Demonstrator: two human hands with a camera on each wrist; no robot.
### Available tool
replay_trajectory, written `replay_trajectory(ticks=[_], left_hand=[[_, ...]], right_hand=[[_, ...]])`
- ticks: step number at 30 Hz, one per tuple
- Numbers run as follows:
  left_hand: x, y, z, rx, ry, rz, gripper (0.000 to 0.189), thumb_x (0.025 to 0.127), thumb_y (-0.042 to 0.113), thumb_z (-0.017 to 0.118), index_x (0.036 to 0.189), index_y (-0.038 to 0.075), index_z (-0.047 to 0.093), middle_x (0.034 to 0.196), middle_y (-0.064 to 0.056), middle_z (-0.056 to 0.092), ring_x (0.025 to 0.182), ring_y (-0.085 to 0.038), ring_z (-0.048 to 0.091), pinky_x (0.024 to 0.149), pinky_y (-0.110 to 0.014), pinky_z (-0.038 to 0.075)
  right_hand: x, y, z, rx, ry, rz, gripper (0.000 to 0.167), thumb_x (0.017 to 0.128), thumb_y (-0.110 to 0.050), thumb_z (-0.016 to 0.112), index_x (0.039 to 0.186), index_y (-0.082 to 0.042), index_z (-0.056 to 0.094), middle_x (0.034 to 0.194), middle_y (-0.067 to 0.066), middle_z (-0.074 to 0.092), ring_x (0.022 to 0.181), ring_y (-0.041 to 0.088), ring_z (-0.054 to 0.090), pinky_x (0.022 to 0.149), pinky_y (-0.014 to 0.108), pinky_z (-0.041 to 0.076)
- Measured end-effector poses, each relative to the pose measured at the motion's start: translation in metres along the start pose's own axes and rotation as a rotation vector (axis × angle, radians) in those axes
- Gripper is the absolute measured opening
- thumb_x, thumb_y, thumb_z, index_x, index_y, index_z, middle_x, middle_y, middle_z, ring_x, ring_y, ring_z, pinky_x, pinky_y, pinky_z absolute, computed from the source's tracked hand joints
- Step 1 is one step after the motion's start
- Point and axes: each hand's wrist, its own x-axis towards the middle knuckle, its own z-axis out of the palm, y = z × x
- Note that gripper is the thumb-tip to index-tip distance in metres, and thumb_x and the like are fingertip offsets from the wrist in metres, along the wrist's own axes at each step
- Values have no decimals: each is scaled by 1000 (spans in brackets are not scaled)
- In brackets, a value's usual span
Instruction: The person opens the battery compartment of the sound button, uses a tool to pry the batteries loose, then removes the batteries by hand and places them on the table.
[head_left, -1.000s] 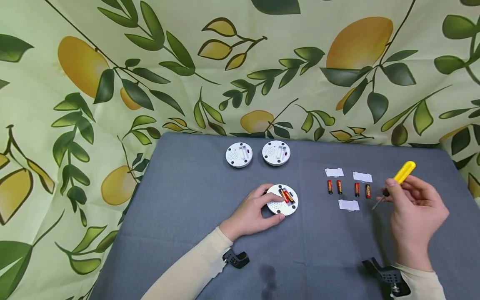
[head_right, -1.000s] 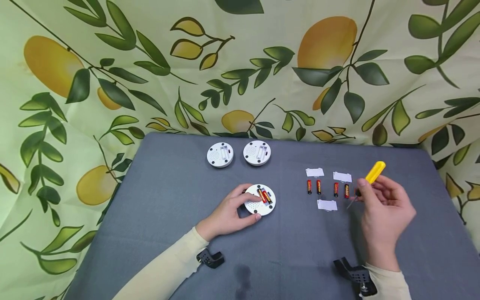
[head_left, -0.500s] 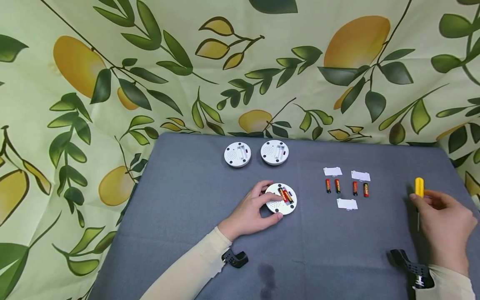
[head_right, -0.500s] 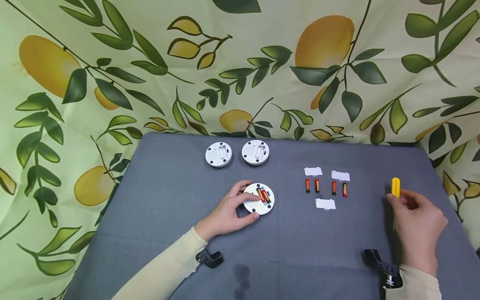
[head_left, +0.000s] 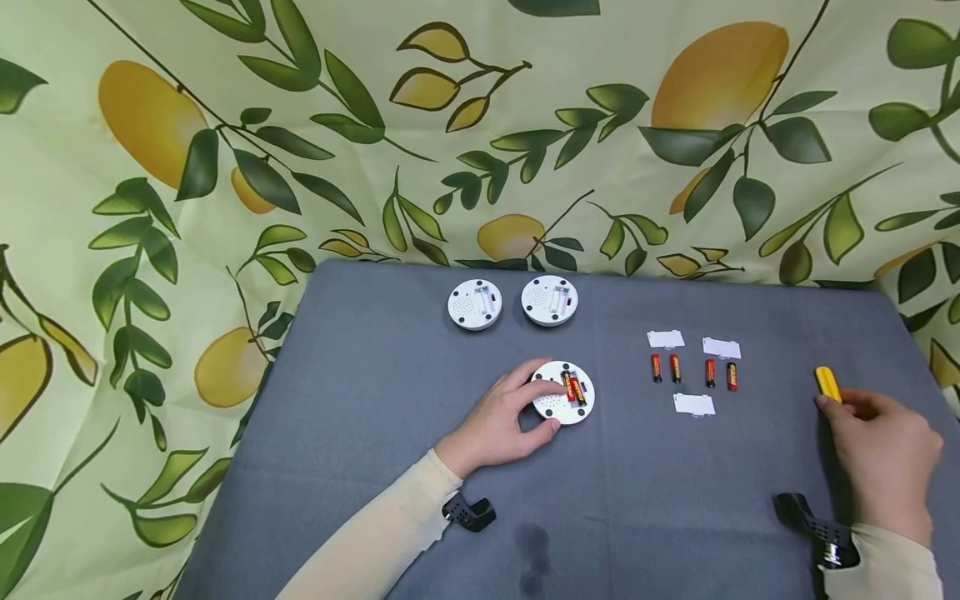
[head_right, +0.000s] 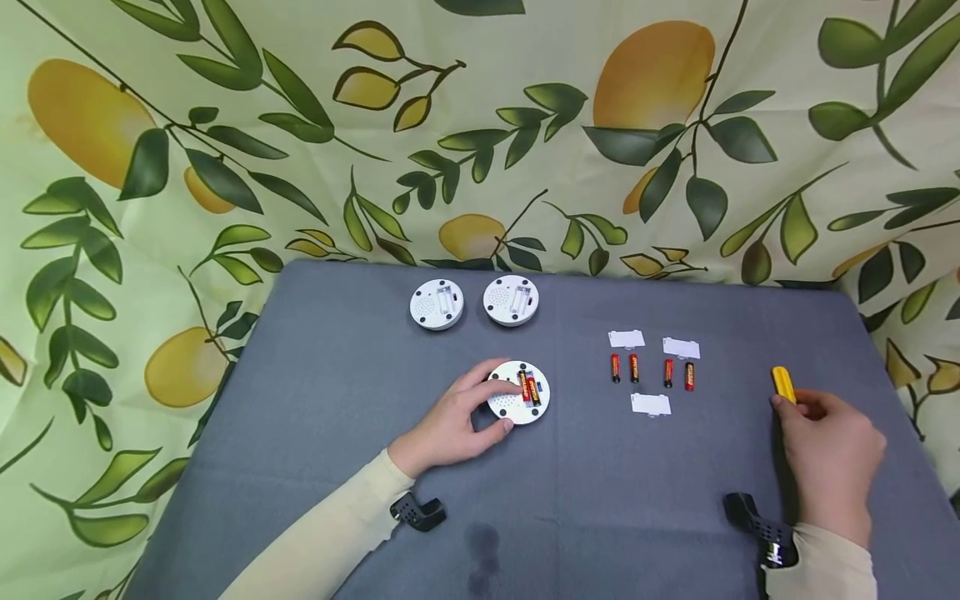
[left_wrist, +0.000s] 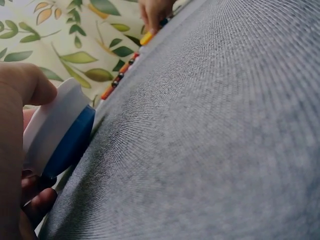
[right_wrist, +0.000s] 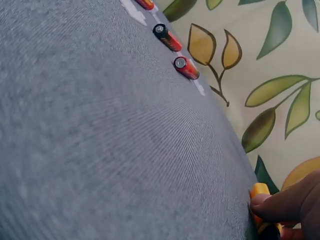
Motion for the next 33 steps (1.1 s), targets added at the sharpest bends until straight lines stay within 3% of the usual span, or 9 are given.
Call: replay_trajectory(ticks=[3, 5, 7, 10, 12, 16, 20, 26, 33], left_hand=[[0, 0, -2, 21, -9, 11, 38, 99, 29, 76, 137, 25, 72, 168, -4, 45, 147, -25, 51, 116, -48, 44], [0, 1, -2, 22, -20, 16, 39, 99, 30, 76, 137, 24, 72, 169, -6, 45, 146, -26, 52, 115, -49, 45], [0, 2, -2, 15, -27, 16, 40, 99, 32, 77, 138, 25, 72, 169, -7, 44, 145, -26, 52, 115, -49, 46], [1, 2, -2, -1, -21, 6, 43, 97, 35, 81, 138, 26, 72, 169, -8, 44, 147, -27, 51, 117, -49, 45], [2, 2, -2, -11, -8, -2, 44, 96, 35, 84, 137, 26, 72, 168, -8, 43, 148, -25, 49, 118, -48, 44], [1, 1, -1, -35, 15, -9, 43, 94, 33, 86, 134, 24, 74, 164, -5, 45, 145, -20, 50, 119, -42, 43], [0, 0, -1, -55, 12, -10, 43, 95, 32, 85, 135, 24, 74, 162, -2, 45, 144, -16, 50, 119, -38, 43], [0, -1, -1, -54, 7, -7, 44, 96, 31, 85, 138, 23, 73, 163, -2, 46, 144, -19, 50, 120, -40, 42], [1, -1, -2, -50, -5, -5, 43, 97, 32, 83, 138, 23, 73, 165, -1, 45, 145, -19, 50, 120, -41, 43]], right_hand=[[-6, -12, -1, 19, 51, -42, 44, 108, -20, 64, 130, 17, 65, 116, 40, 65, 101, 51, 55, 84, 56, 35], [-14, -24, -1, 74, 108, -108, 41, 106, -19, 68, 130, 15, 68, 115, 37, 65, 95, 34, 59, 86, 45, 39], [-24, -44, -1, 164, 138, -188, 38, 104, -16, 72, 132, 10, 71, 110, 23, 67, 92, 12, 56, 86, 30, 40], [-40, -79, 4, 330, 100, -383, 34, 98, -8, 81, 130, 2, 76, 108, -1, 64, 90, -9, 47, 81, 10, 35], [-53, -102, 9, 407, 28, -522, 38, 93, -1, 85, 130, 0, 76, 108, -11, 59, 93, -7, 52, 82, 8, 40], [-73, -138, 25, 481, -109, -779, 45, 86, 7, 88, 128, -4, 78, 111, -4, 65, 91, 4, 58, 81, 12, 46], [-85, -158, 42, 456, -237, -922, 45, 88, 3, 87, 130, -10, 77, 122, 1, 71, 97, 14, 63, 81, 24, 51], [-91, -172, 67, 343, -416, -1043, 42, 94, -8, 85, 134, -12, 74, 137, 3, 68, 128, 25, 62, 103, 49, 51], [-95, -173, 79, 274, -466, -1006, 45, 94, -16, 86, 136, -7, 73, 136, 8, 61, 123, 27, 60, 101, 54, 52]])
